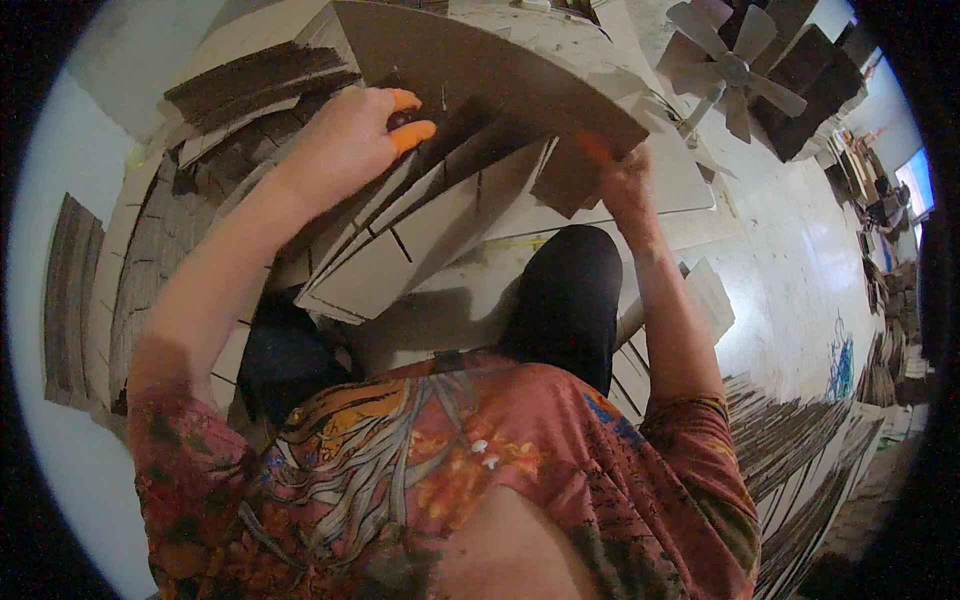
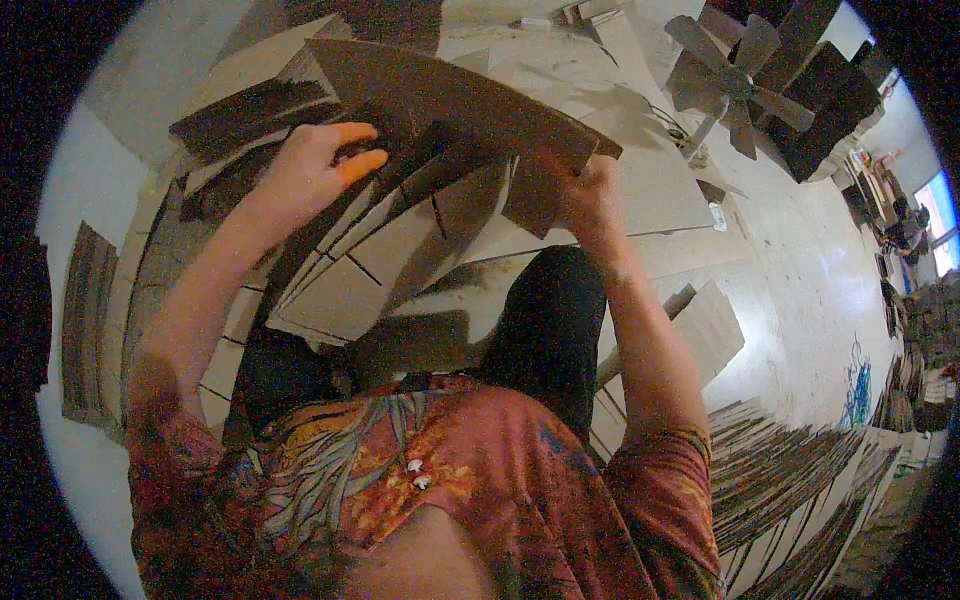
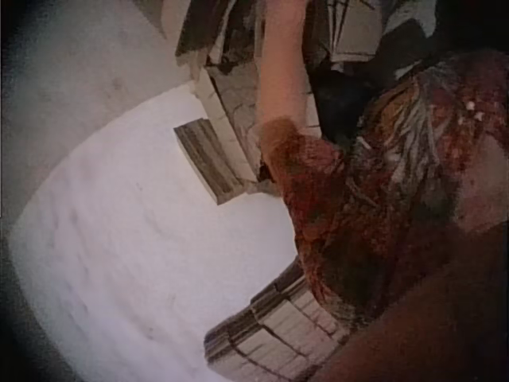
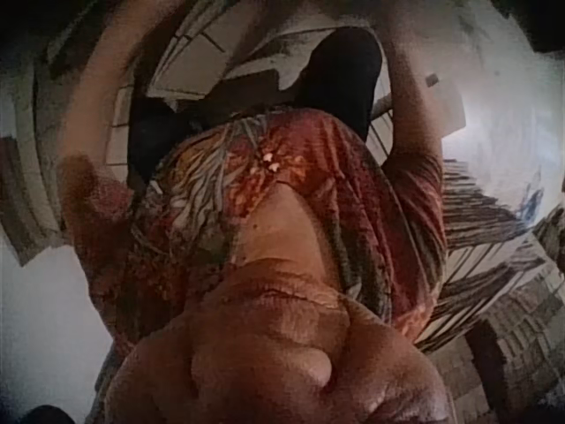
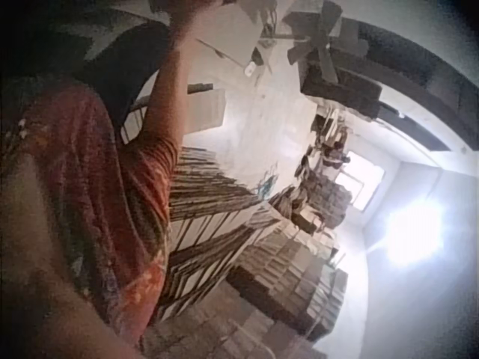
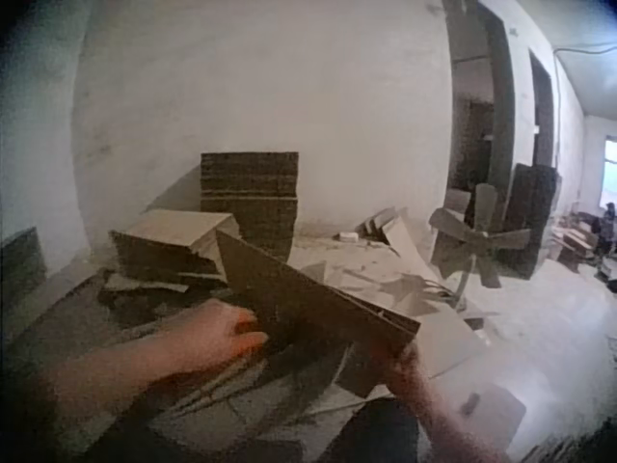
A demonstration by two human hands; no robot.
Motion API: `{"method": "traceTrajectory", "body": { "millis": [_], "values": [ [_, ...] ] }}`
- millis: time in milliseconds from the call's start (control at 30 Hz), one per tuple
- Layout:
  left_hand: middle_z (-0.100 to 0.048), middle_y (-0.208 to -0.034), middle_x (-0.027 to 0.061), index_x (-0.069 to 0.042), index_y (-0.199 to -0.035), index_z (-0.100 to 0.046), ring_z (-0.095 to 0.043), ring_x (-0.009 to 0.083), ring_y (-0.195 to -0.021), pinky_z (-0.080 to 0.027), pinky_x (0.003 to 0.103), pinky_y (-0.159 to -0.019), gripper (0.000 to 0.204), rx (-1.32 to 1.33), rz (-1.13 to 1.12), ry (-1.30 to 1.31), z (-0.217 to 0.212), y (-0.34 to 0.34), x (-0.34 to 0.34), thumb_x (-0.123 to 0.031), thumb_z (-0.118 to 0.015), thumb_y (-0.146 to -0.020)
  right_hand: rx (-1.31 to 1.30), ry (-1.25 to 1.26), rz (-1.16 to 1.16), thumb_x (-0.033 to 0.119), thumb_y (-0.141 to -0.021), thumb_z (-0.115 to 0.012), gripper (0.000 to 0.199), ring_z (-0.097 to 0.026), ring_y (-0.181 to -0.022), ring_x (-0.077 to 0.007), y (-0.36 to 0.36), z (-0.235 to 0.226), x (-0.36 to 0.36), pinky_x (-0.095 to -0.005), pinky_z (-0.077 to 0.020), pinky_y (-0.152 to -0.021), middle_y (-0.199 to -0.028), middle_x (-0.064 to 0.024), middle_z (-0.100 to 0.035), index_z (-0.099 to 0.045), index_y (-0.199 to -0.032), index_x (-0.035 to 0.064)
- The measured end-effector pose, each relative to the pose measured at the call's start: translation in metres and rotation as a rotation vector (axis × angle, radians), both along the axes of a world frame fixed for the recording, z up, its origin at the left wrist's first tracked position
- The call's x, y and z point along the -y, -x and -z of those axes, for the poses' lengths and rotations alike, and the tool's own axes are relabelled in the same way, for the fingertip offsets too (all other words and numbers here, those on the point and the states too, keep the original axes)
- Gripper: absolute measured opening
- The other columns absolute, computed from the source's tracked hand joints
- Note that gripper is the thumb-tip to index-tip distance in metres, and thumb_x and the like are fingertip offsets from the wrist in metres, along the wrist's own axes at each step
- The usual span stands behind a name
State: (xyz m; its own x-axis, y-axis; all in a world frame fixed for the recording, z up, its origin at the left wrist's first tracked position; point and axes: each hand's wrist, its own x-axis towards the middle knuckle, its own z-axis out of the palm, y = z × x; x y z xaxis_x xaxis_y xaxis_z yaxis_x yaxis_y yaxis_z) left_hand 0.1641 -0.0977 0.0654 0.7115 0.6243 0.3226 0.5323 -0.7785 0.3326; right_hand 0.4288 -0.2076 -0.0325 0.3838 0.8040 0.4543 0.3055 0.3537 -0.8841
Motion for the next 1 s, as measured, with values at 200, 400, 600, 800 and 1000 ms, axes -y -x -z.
{"method": "traceTrajectory", "body": {
  "millis": [200, 400, 600, 800, 1000],
  "values": [
    [-0.058, -0.074, 0.0276, 0.009, -0.076, -0.061, -0.059, 0.0406, -0.073, -0.047, 0.042, -0.065, 0.033, -0.165, 0.026, 0.188, 0.028, -0.027, -0.032, -0.023, -0.063, -0.078, 0.131, -0.129, 0.042, 0.003, -0.080, -0.063, 0.025, -0.058, -0.087, -0.0134, 0.000, 0.004, 0.008, -0.0279, -0.0460, -0.075, -0.097, -0.0035, -0.064, -0.060, -0.105, 0.0037],
    [-0.061, -0.075, 0.0242, 0.003, -0.075, -0.062, -0.061, 0.0398, -0.075, -0.049, 0.046, -0.068, 0.018, -0.278, -0.129, -0.157, 0.027, -0.028, -0.034, -0.013, -0.056, -0.075, -0.020, -0.002, 0.006, 0.006, -0.081, -0.065, 0.028, -0.057, -0.091, -0.0154, -0.016, 0.002, 0.014, -0.0294, -0.0446, -0.080, -0.100, -0.0051, -0.063, -0.058, -0.107, 0.0012],
    [-0.062, -0.077, 0.0211, 0.000, -0.076, -0.063, -0.062, 0.0373, -0.077, -0.050, 0.046, -0.067, 0.014, -0.392, -0.227, -0.309, 0.025, -0.023, -0.033, -0.013, -0.057, -0.075, 0.074, -0.024, 0.019, 0.005, -0.080, -0.065, 0.030, -0.056, -0.092, -0.0156, 0.000, -0.005, 0.020, -0.0292, -0.0446, -0.080, -0.100, -0.0061, -0.063, -0.057, -0.108, 0.0004],
    [-0.063, -0.077, 0.0203, -0.002, -0.076, -0.063, -0.063, 0.0362, -0.078, -0.050, 0.045, -0.068, 0.019, -0.098, -0.047, -0.491, 0.028, -0.030, -0.016, -0.021, -0.061, -0.076, 0.001, -0.081, 0.087, 0.004, -0.080, -0.065, 0.030, -0.056, -0.094, -0.0158, 0.005, 0.012, 0.028, -0.0293, -0.0443, -0.081, -0.104, -0.0068, -0.062, -0.056, -0.108, 0.0003],
    [-0.062, -0.083, 0.0231, 0.001, -0.086, -0.063, -0.060, 0.0392, -0.080, -0.049, 0.045, -0.072, 0.033, -0.328, -0.021, 0.096, 0.022, -0.054, 0.022, -0.030, -0.064, -0.076, 0.191, -0.057, 0.105, 0.003, -0.079, -0.066, 0.031, -0.056, -0.095, -0.0160, 0.013, -0.004, 0.033, -0.0298, -0.0443, -0.082, -0.103, -0.0059, -0.062, -0.056, -0.109, 0.0016]
  ]
}}
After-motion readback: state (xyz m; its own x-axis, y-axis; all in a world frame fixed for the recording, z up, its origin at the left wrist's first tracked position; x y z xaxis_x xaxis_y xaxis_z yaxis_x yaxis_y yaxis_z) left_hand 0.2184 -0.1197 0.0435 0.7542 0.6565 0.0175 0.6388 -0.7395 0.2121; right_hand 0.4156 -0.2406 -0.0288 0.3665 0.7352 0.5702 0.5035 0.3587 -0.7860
